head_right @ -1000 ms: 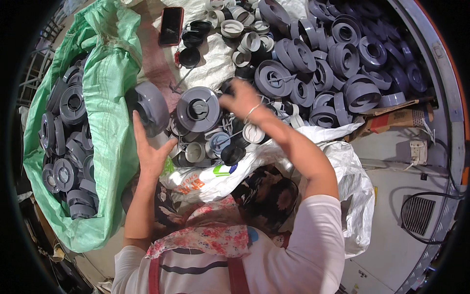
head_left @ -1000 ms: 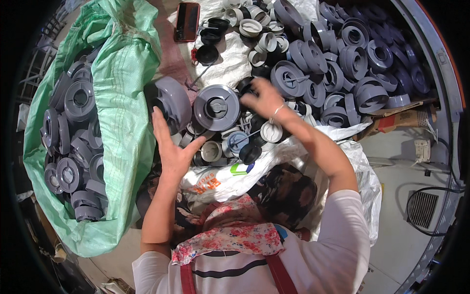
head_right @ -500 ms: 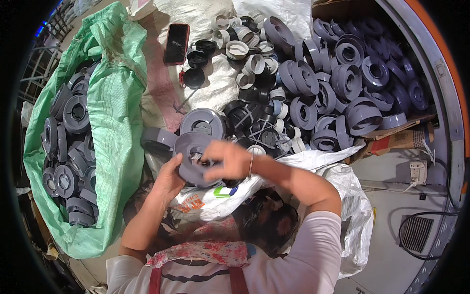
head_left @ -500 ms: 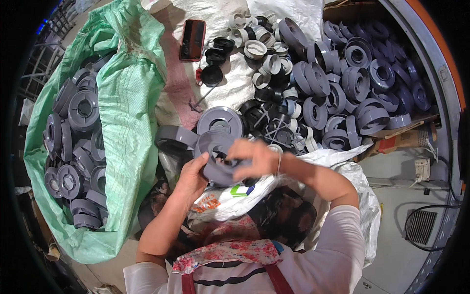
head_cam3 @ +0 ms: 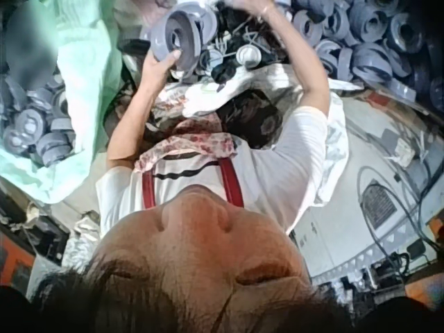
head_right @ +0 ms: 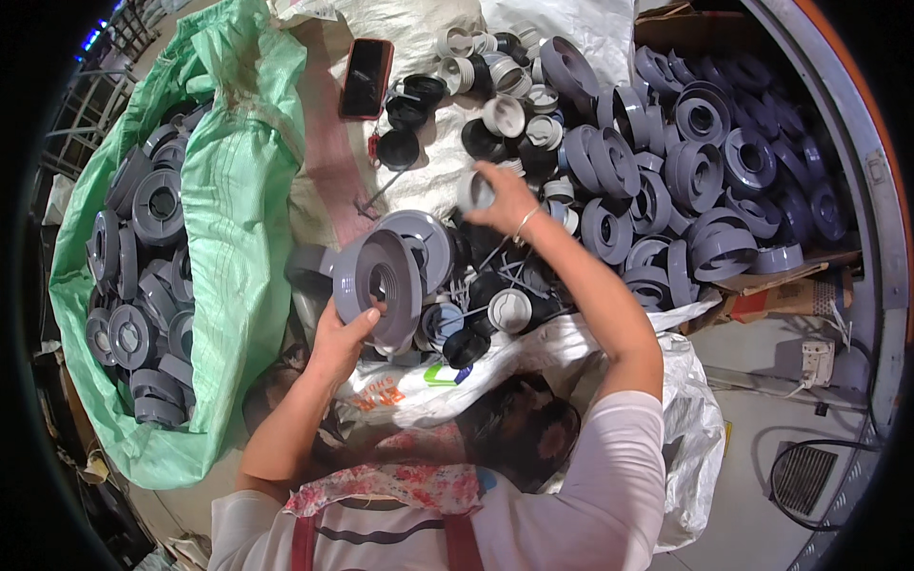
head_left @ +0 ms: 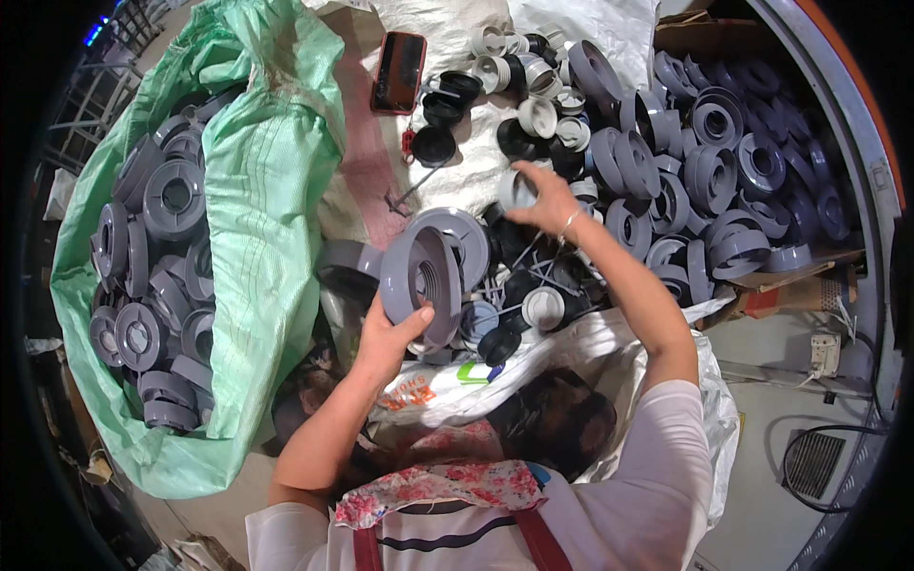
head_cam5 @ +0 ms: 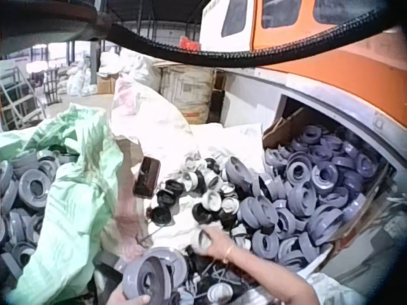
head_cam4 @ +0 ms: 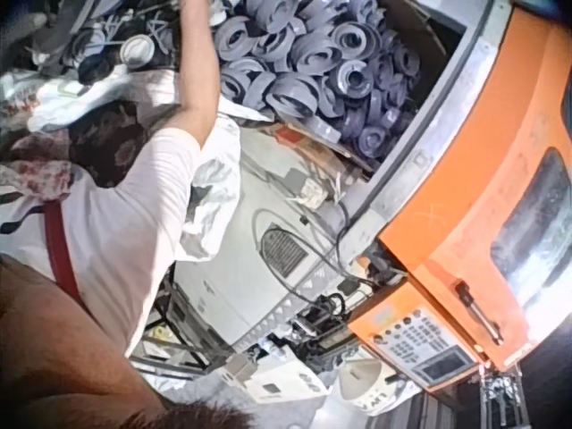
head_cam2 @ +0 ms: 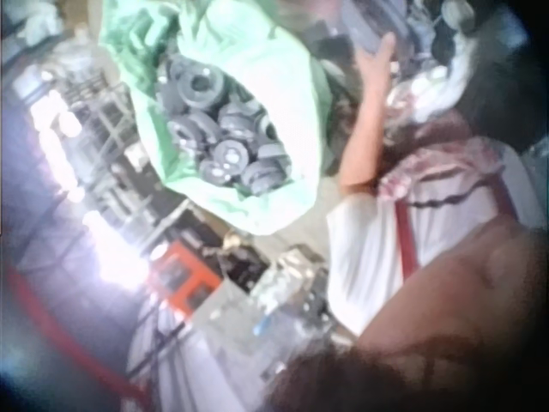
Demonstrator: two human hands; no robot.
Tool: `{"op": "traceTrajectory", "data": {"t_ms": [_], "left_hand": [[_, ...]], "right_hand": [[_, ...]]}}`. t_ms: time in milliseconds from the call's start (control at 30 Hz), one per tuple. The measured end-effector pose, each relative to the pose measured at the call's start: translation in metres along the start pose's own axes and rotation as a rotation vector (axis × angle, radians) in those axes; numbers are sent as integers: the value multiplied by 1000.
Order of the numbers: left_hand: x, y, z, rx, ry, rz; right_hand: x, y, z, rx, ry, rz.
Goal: The person assembles filter components by picking up gray circular housings and inserting black and white filter elements into them by hand.
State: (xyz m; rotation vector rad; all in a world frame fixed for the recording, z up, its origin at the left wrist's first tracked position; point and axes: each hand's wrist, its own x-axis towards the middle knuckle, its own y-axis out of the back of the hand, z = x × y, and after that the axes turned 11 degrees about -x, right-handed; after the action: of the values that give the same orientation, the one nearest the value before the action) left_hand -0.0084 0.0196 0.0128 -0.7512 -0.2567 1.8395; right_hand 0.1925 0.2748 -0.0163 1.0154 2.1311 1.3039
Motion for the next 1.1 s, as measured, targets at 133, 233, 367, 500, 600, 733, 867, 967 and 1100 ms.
{"op": "traceTrajectory", "data": {"t_ms": [133,233,367,500,600,733,867,967,1100], "left_hand": [[-4,-9,-3,-159,53,-24],[-9,-9,-5,-218,66,-111],[-20,1,1,-194,148,-188],[-24,3,11,-256,279,-252],[-26,-3,4,-238,191,-276],[-18,-5,-4,-98,7,-213],[-24,6,4,387,-227,-200],[-18,-2,28,964,-683,-138],[-10,-17,59,1121,-825,37]], "right_hand": [[-69,6,-98,179,146,-14],[-91,-1,-131,106,189,-88],[-104,5,-143,-129,364,-183],[-114,15,-147,-363,653,-146],[-120,8,-147,-63,358,-96],[-100,16,-125,951,-647,-982],[-106,1,-103,-110,227,71],[-67,21,-28,105,-399,116],[-28,46,109,-474,-529,429]]}}
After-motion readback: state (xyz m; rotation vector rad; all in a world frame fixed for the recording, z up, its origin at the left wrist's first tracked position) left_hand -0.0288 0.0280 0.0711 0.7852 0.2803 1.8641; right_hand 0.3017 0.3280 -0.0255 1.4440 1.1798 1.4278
